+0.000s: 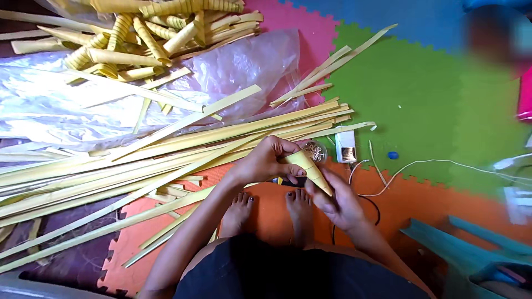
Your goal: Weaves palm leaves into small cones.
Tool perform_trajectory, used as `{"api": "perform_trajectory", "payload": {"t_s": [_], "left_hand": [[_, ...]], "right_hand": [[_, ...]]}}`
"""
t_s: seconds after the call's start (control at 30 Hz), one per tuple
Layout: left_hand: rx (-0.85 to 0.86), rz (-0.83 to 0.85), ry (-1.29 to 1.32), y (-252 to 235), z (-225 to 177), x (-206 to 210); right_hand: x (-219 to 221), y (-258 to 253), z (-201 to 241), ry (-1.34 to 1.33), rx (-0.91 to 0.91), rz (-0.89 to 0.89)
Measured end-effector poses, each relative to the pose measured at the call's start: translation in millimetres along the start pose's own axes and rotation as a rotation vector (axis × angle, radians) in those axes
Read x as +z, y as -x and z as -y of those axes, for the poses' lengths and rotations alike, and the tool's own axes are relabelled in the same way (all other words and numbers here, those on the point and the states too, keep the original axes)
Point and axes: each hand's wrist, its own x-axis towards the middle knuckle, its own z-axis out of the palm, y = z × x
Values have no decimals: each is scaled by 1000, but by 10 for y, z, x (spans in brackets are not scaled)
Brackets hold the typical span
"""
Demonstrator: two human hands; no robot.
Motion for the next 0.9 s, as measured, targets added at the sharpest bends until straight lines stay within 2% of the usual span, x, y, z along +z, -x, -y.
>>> {"api": "perform_trajectory", "payload": {"t_s": [0.07, 0.1, 0.13, 0.2, 0.23, 0.27, 0.33, 0.37, 0.4, 0.43, 0.5, 0.53, 0.57, 0.63, 0.67, 0.7, 0.77, 0.8, 0.83, 0.9], "left_hand": [[10, -15, -5, 7, -5, -9], [15, -17, -9, 14, -7, -5], [18, -9, -7, 14, -10, -3], [15, 6, -9, 10, -19, -15], [7, 6, -9, 14, -26, -9], [-2, 1, -12, 11, -31, -3], [-7, -32, -22, 6, -39, 0], [-8, -52, -27, 14, -41, 4], [-11, -51, -30, 19, -39, -4], [-17, -33, -27, 15, -36, -24], [-15, -5, -31, 10, -15, -45], [-10, -9, -32, 10, -2, -35], [-11, -28, -37, 8, 0, -21], [-34, -84, -44, 21, -20, 7], [-43, -99, -43, 29, -26, 15], [-48, -96, -40, 25, -26, 9], [-54, -40, -35, 11, -28, -51], [-59, -20, -32, 10, -30, -62], [-63, -19, -32, 5, -29, -60], [-60, -45, -39, 5, -17, -50]], "right_hand": [[-70, -35, -129, 541, -451, -52], [-80, -35, -151, 566, -508, -66], [-61, -13, -124, 390, -388, -57], [-26, 19, 16, -156, 78, 5], [-36, 28, 36, -254, 156, 20], [-40, 38, 16, -104, 69, -8], [-118, 26, -111, 454, -368, -58], [-160, 17, -145, 636, -507, -63], [-167, 28, -150, 630, -509, -64], [-140, 48, -118, 442, -360, -55], [-84, 77, -4, -21, 62, -52], [-88, 83, -4, -33, 80, -60], [-112, 85, -54, 125, -60, -65], [-201, 57, -176, 598, -456, -73], [-218, 53, -200, 674, -518, -87], [-204, 73, -190, 563, -430, -91], [-118, 115, -50, 98, 20, -105], [-107, 122, -3, -42, 140, -100], [-116, 131, -19, 5, 97, -105], [-203, 122, -173, 430, -320, -117]]}}
